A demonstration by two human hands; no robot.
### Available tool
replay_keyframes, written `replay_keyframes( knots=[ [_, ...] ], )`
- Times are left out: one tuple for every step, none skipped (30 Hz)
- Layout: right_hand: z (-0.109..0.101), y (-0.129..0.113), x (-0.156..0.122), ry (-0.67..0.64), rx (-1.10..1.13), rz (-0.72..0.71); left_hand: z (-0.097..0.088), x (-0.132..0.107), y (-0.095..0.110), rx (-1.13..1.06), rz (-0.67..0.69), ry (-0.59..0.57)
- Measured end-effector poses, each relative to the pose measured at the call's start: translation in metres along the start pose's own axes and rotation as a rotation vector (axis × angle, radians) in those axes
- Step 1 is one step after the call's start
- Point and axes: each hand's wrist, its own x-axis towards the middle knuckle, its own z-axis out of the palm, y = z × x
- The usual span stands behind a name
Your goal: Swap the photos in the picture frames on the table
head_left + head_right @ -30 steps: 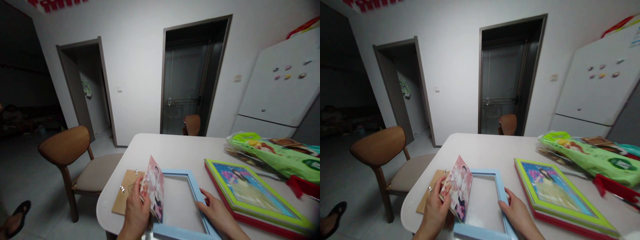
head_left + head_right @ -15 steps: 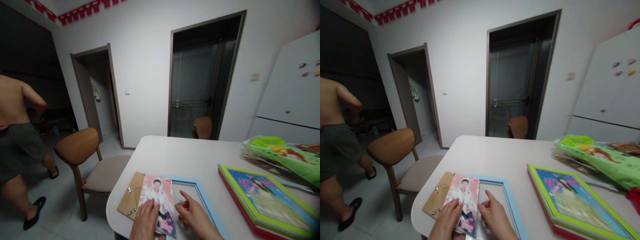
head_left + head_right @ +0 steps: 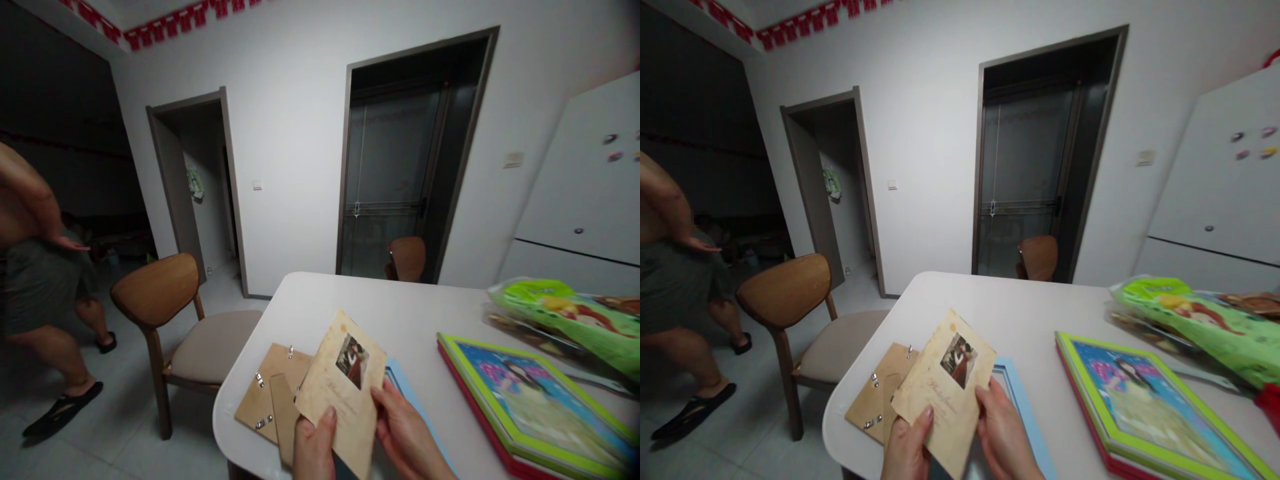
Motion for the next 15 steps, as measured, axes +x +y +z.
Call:
replay_keyframes(
  knots=[
    [-0.010, -0.005, 0.001, 0.020, -0.005, -0.010, 0.002, 0.000, -0.003, -0.023, -0.001, -0.027],
    [-0.020, -0.010, 0.002, 0.048, -0.036, 0.007, 0.003, 0.000, -0.006, -0.018, 0.002, -0.050],
    [-0.031, -0.015, 0.003, 0.068, -0.084, 0.043, 0.002, 0.000, -0.008, 0.022, 0.002, -0.071],
    [-0.041, -0.018, 0.004, 0.073, -0.140, 0.077, 0.001, 0.000, -0.010, 0.101, -0.003, -0.097],
    [-0.050, -0.019, 0.005, 0.068, -0.198, 0.099, 0.000, -0.001, -0.011, 0.215, -0.006, -0.139],
    [-0.058, -0.019, 0.007, 0.063, -0.255, 0.104, -0.001, -0.001, -0.012, 0.350, 0.001, -0.199],
    [-0.063, -0.017, 0.010, 0.060, -0.313, 0.093, -0.001, -0.003, -0.013, 0.484, 0.025, -0.271],
    [-0.067, -0.013, 0.013, 0.061, -0.374, 0.071, -0.001, -0.004, -0.014, 0.600, 0.060, -0.345],
    [-0.070, -0.009, 0.016, 0.065, -0.442, 0.042, 0.001, -0.005, -0.016, 0.692, 0.105, -0.410],
    [-0.071, -0.006, 0.020, 0.073, -0.517, 0.005, 0.002, -0.007, -0.018, 0.758, 0.157, -0.462],
    [-0.071, -0.002, 0.023, 0.091, -0.612, -0.049, 0.003, -0.007, -0.021, 0.803, 0.211, -0.501],
    [-0.070, 0.000, 0.026, 0.116, -0.717, -0.112, 0.003, -0.007, -0.024, 0.838, 0.263, -0.529],
    [-0.070, 0.001, 0.029, 0.145, -0.819, -0.175, 0.002, -0.007, -0.026, 0.870, 0.307, -0.550],
    [-0.069, 0.002, 0.031, 0.174, -0.907, -0.228, 0.001, -0.006, -0.029, 0.901, 0.346, -0.571],
    [-0.069, 0.003, 0.033, 0.200, -0.972, -0.267, -0.001, -0.005, -0.031, 0.930, 0.381, -0.590]
  ],
)
